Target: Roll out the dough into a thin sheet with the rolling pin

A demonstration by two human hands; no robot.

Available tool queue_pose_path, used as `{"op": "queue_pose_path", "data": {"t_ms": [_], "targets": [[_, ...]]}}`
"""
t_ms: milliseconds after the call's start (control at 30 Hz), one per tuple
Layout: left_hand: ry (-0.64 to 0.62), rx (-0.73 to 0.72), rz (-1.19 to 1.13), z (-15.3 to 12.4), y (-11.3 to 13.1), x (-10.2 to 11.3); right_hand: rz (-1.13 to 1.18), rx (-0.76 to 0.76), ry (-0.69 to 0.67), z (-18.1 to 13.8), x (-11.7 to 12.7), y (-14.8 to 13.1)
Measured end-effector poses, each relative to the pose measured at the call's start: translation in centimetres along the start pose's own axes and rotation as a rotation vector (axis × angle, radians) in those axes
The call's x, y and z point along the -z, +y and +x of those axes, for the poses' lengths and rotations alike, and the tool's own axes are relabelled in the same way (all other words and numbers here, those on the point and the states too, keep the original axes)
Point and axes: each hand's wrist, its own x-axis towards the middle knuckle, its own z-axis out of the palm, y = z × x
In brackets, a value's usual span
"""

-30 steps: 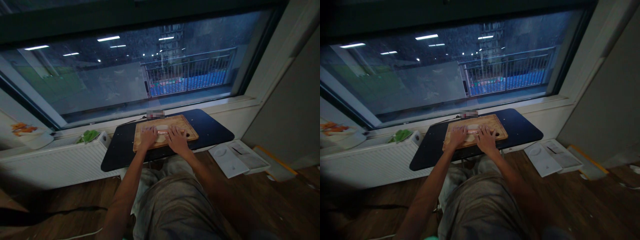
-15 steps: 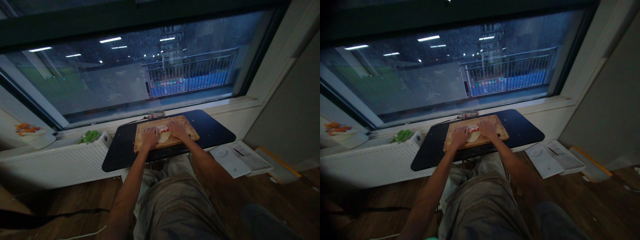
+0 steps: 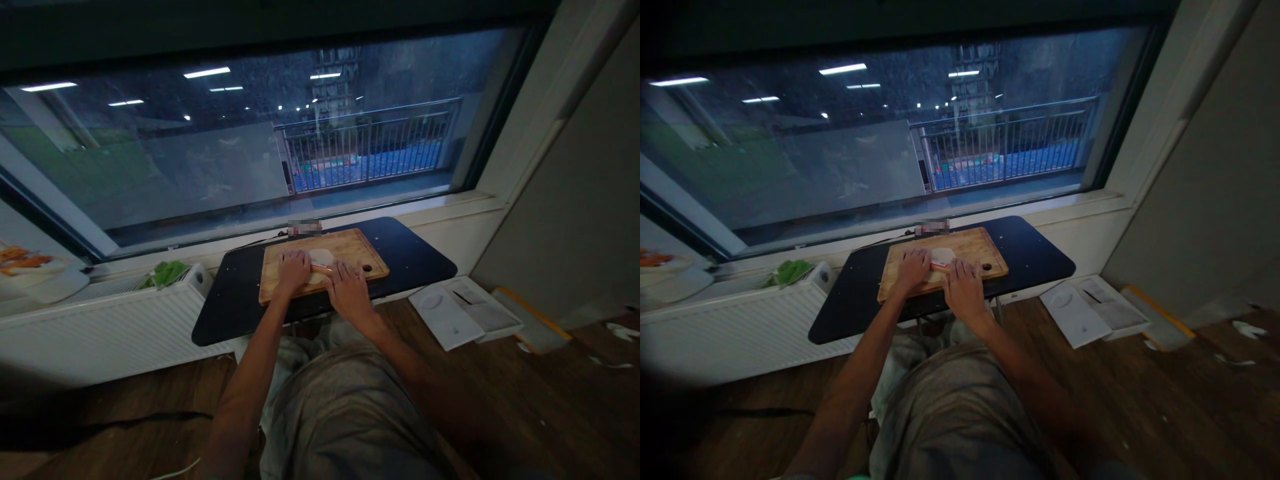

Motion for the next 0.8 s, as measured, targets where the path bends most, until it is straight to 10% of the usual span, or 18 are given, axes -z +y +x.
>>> {"op": "queue_pose_path", "data": {"t_ms": [433, 800], "targets": [[-0.032, 0.084, -0.013, -0.1, 0.9, 0.8, -0.136, 0.113, -0.306, 12.0, -0.8, 5.1], [-0.041, 0.05, -0.005, 0.4, 0.5, 0.8, -0.117, -0.019, -0.186, 7.5, 0.0, 3.8]]}}
